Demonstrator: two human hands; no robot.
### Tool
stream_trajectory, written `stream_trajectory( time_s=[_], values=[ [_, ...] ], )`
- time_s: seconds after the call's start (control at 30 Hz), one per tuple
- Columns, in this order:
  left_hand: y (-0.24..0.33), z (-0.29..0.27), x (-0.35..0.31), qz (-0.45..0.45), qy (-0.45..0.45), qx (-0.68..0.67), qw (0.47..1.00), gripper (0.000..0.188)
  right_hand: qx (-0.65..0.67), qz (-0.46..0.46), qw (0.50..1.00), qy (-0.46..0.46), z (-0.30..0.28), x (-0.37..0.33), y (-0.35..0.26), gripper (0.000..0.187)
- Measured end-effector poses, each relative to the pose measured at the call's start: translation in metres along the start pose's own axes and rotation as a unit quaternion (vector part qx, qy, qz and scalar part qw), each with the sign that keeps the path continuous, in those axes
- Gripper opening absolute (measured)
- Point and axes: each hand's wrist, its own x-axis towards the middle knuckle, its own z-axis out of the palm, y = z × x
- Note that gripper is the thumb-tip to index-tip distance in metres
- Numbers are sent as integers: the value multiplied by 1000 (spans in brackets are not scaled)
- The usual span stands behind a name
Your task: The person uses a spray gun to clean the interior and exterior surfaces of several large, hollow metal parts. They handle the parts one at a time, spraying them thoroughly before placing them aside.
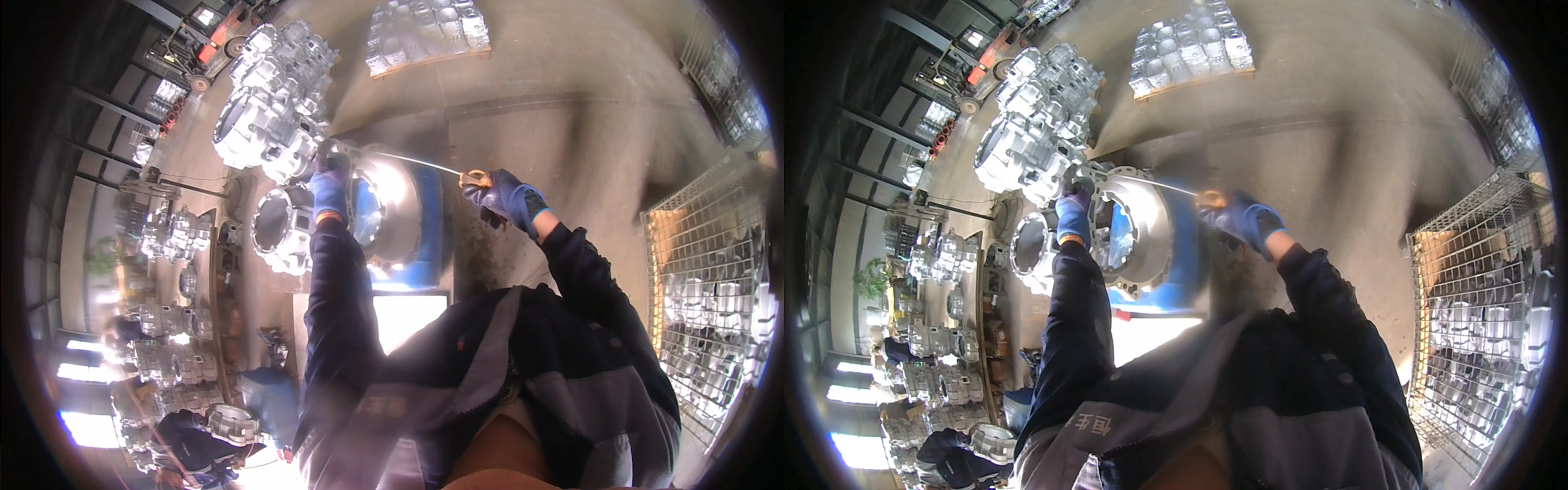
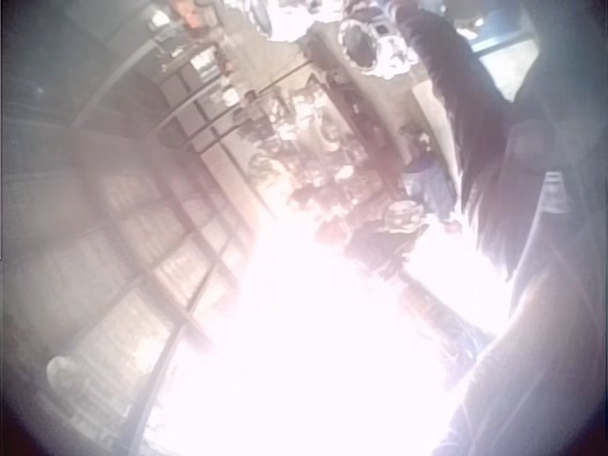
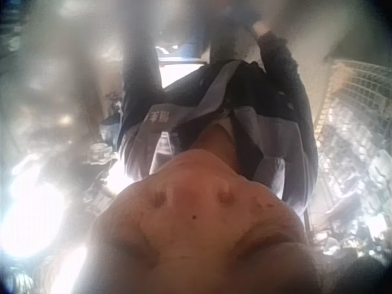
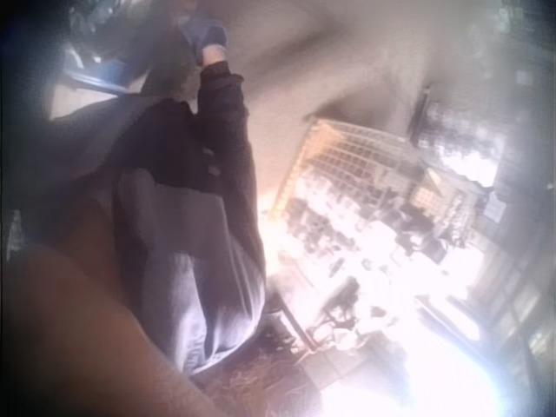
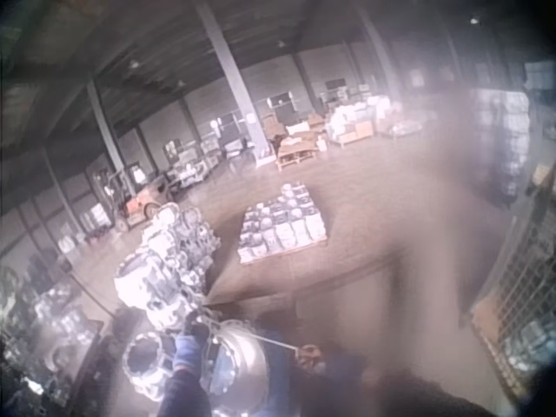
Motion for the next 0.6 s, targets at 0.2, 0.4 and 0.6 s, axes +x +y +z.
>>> stream_trajectory(
  time_s=[0.2,0.4,0.6],
  values=[
    [41,25,-49,83,-18,394,915,48,-59,1,996,-73,-2,6,-13,36],
    [37,27,-43,91,-19,359,929,48,-6,123,992,-26,-7,7,-9,35],
    [40,32,-51,91,0,369,925,36,-25,55,997,-46,-1,13,-13,37]
  ],
)
